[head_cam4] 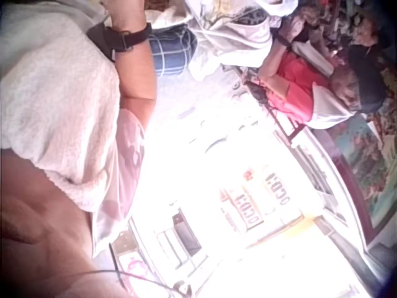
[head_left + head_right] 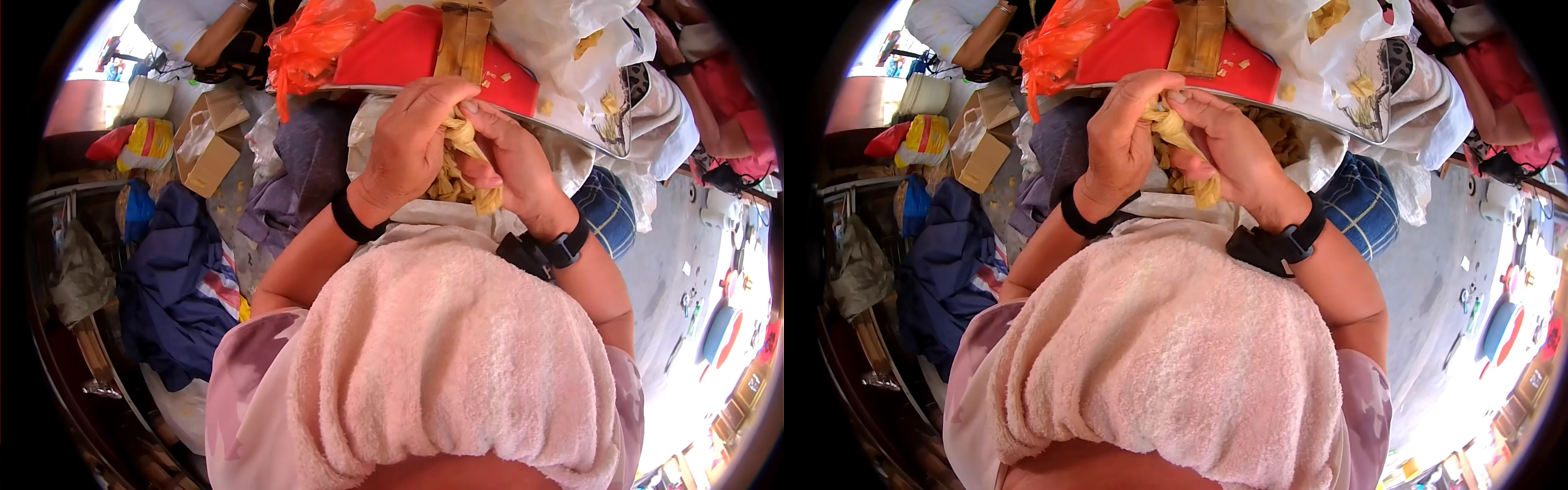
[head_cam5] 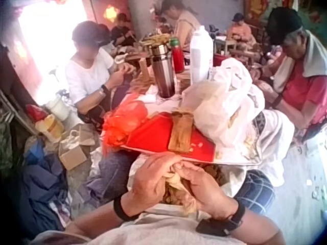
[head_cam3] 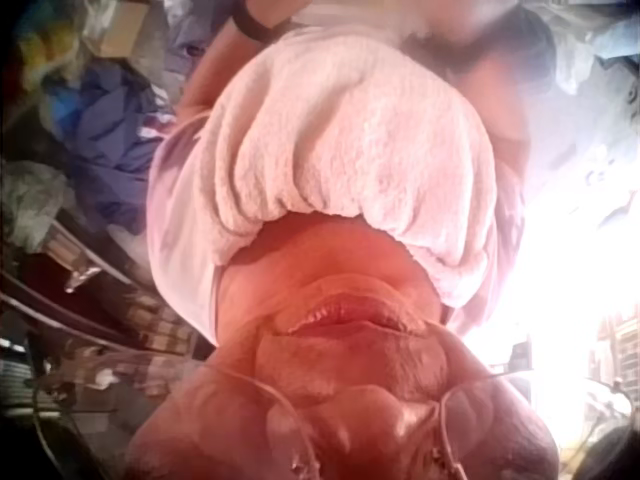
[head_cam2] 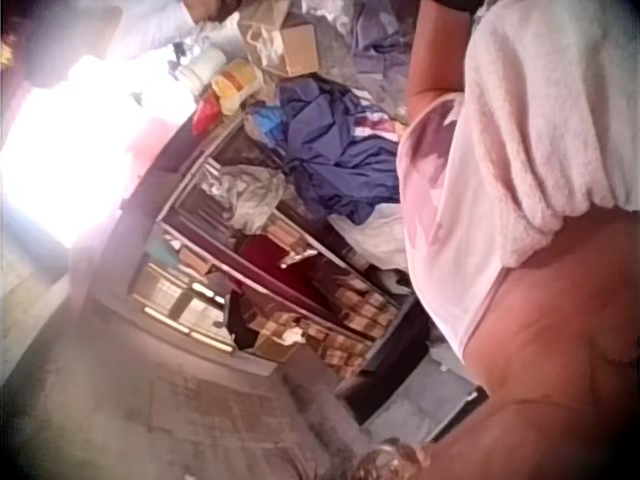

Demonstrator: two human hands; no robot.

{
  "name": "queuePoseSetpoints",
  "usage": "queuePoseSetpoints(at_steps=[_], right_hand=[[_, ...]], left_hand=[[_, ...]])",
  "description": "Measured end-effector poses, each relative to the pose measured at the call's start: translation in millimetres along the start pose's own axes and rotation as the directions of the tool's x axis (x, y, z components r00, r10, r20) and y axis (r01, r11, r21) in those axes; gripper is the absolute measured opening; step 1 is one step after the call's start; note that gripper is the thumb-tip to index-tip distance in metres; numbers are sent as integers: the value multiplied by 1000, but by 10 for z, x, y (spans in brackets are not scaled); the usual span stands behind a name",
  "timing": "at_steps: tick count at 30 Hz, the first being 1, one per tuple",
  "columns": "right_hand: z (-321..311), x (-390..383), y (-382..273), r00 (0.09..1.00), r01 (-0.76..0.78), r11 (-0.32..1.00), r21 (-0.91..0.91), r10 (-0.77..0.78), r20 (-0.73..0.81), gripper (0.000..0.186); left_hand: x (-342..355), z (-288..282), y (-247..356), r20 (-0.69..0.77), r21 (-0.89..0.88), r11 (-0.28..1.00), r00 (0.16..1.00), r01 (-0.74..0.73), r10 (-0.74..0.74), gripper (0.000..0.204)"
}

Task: The person knots strips of yellow material by hand, taking each strip and tying it into a small bundle before placing it into a large bag.

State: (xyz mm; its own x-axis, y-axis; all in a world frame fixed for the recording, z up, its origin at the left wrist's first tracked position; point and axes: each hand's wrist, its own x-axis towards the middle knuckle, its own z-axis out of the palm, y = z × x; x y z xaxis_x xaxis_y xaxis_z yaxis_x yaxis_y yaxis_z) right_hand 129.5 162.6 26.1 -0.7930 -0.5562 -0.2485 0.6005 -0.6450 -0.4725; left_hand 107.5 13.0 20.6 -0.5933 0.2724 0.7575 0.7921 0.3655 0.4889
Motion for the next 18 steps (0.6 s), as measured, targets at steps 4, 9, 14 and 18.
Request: queuePoseSetpoints(at_steps=[4, 9, 14, 18], right_hand=[[115, -66, 50, 950, 156, 686, -711, -300, -81, 25], [93, -201, -56, 780, 280, -322, -904, -473, 410, 21], [60, -148, -79, 706, 453, -43, -891, -592, 388, 22], [70, -245, -16, 909, 380, 649, -659, -395, 134, 19]], left_hand=[[20, -52, 3, 153, -82, 985, 978, 153, -139, 26], [55, -161, 67, 385, -388, 744, 829, 544, -405, 26], [123, -234, 140, 578, -706, 87, 642, 703, -503, 17], [38, -143, 87, 296, -602, 608, 852, 518, -432, 14]])
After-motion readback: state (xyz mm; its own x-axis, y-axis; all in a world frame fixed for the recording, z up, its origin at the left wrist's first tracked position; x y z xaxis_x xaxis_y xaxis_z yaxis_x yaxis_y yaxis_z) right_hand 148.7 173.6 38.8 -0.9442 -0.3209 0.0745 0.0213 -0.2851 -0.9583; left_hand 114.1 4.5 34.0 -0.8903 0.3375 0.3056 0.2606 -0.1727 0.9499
